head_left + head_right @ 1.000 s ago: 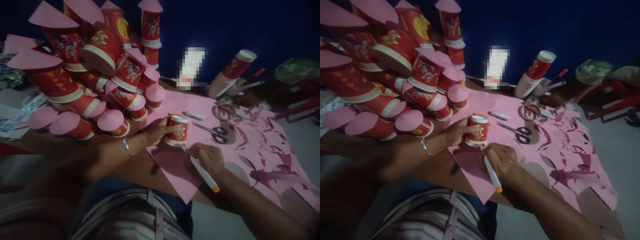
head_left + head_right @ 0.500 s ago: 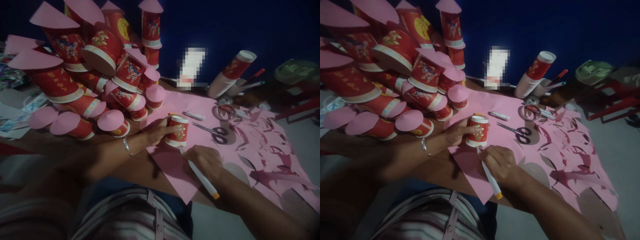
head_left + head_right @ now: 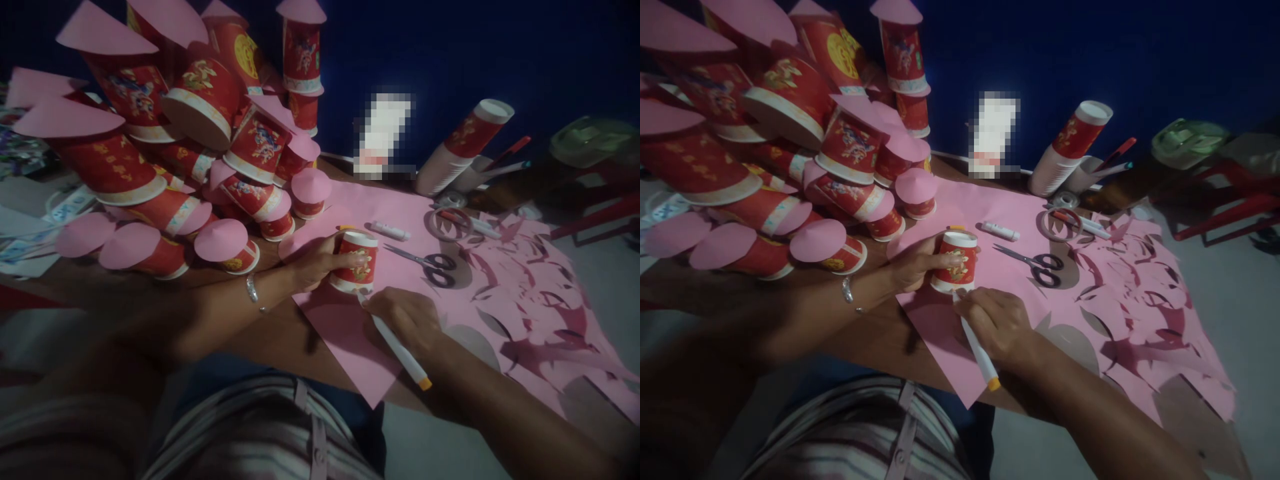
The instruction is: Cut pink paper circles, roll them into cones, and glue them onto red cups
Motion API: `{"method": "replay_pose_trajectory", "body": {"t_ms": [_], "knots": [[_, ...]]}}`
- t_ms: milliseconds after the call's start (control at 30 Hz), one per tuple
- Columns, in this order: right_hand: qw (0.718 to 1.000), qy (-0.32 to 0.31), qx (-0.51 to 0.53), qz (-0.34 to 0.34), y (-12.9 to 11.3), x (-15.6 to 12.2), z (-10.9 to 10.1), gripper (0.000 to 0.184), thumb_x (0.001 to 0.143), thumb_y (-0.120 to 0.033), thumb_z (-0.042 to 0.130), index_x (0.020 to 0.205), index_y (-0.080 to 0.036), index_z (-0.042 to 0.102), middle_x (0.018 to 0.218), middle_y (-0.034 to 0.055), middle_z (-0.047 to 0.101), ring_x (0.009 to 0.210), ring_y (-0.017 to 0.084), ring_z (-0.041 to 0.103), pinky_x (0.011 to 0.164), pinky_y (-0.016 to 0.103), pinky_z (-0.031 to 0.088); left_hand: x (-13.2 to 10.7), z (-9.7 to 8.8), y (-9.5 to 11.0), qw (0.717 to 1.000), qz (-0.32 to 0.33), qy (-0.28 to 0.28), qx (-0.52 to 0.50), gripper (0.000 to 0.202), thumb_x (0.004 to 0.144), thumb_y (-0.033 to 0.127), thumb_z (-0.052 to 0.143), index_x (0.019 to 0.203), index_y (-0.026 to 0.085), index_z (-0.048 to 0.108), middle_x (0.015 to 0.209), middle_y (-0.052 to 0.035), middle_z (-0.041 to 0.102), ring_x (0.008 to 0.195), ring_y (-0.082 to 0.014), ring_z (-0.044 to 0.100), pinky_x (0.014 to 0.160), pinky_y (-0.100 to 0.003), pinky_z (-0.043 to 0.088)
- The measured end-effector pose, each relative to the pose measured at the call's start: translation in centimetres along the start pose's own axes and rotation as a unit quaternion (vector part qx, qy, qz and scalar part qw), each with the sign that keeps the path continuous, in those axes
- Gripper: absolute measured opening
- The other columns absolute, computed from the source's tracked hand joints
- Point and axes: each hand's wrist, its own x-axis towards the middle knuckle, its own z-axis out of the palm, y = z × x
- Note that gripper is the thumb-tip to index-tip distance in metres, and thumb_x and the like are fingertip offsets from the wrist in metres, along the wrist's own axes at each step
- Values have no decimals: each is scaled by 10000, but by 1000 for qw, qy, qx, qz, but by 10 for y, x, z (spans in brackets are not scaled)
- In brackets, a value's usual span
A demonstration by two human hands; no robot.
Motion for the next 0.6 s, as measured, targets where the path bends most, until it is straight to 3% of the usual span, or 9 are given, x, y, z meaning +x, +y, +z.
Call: {"method": "replay_pose_trajectory", "body": {"t_ms": [333, 600], "knots": [[999, 28, 18, -29, -2, 12, -2, 143, 906, -77, 652, 1006, -174, 621, 753, 5, 660, 617, 141, 596, 576, 281, 492, 0, 2, 1, 1000, 2, 7, 12, 566, 674, 280, 904, 1164, 183, 637, 1058, -69, 715, 980, -215, 668, 920, -400, 518], [997, 33, 68, -24, -4, 18, -14, 176, 842, -47, 656, 946, -188, 640, 709, -12, 663, 616, 144, 631, 562, 283, 510, 0, 0, 3, 1000, -6, -1, -7, 549, 681, 277, 889, 1161, 182, 639, 1038, -66, 696, 915, -207, 664, 834, -388, 550]]}}
